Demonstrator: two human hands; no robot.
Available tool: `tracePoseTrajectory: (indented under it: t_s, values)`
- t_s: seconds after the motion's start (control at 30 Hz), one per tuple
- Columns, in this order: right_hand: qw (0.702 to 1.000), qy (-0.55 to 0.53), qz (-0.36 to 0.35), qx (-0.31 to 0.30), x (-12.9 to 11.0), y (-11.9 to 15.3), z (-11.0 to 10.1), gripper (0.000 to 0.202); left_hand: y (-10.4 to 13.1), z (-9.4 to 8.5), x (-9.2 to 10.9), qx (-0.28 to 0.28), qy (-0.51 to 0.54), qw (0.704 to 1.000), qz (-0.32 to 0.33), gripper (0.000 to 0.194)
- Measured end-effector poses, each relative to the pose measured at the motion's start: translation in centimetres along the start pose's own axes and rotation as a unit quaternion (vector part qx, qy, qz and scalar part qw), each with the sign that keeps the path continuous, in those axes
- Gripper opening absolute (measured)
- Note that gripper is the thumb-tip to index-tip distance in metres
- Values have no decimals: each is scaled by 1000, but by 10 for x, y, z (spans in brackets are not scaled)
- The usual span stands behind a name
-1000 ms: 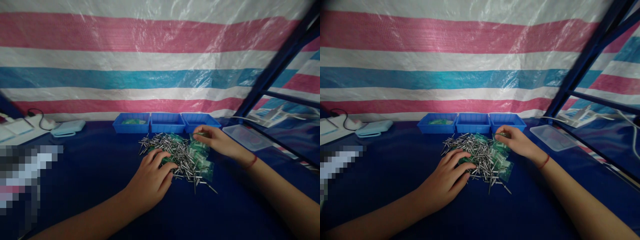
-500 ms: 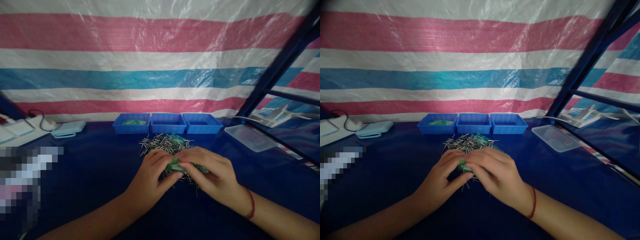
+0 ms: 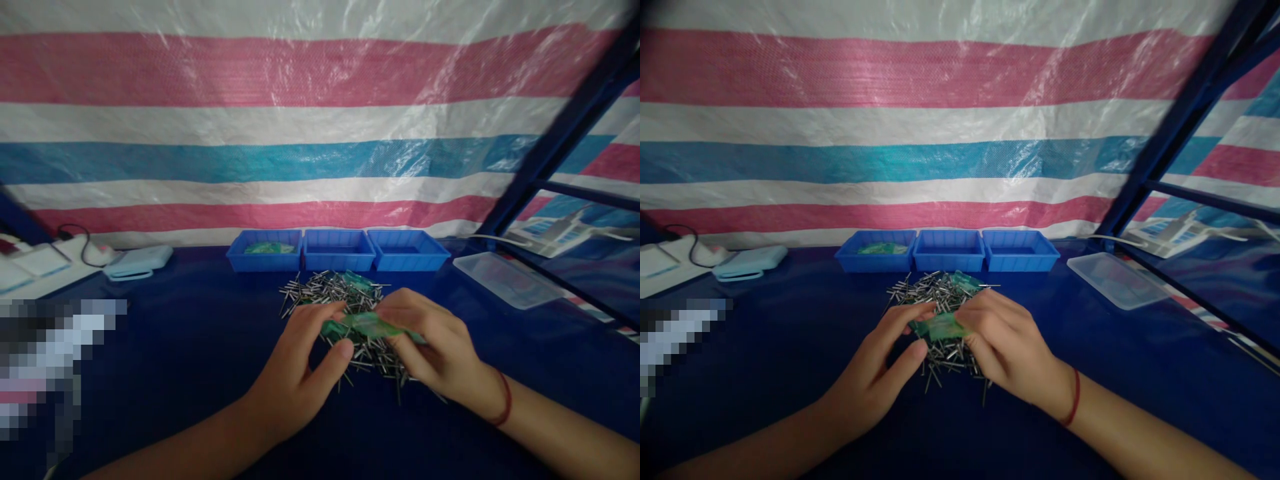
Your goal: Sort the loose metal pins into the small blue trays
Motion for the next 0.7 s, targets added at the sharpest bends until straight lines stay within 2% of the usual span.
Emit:
tracePoseTrajectory:
  t_s: [0.13, 0.23, 0.33, 0.43, 0.53, 0.6, 0.7]
  values:
    - [987, 103, -113, 53, -29, -7, -18, 16, 3, -3, 8, -10, 26, 999, 42, 39]
    - [974, 157, -145, 76, -44, -7, -18, 20, 2, 2, 13, -47, 45, 995, 70, 51]
    - [972, 172, -149, 53, -42, -2, -7, 19, -2, 3, 13, -40, 69, 995, 68, 38]
    - [981, 159, -106, 20, -26, 5, 6, 21, -6, 1, 3, -14, 96, 995, 8, 22]
    - [995, 94, -23, 34, -9, 9, 7, 38, -9, -7, -6, 32, 87, 995, -37, 18]
    - [998, 32, 38, 27, -3, 9, 8, 43, -9, -14, -7, 60, 64, 995, -41, 15]
    - [991, -65, 103, -51, 0, 9, 19, 43, -9, -17, 0, 63, 46, 997, 4, 13]
Point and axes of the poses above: each hand's wrist, its own y-axis away from the middle knuckle, its own z-axis out of the palm, x = y × z, the point moved 7 cm from there along -y, towards the middle knuckle
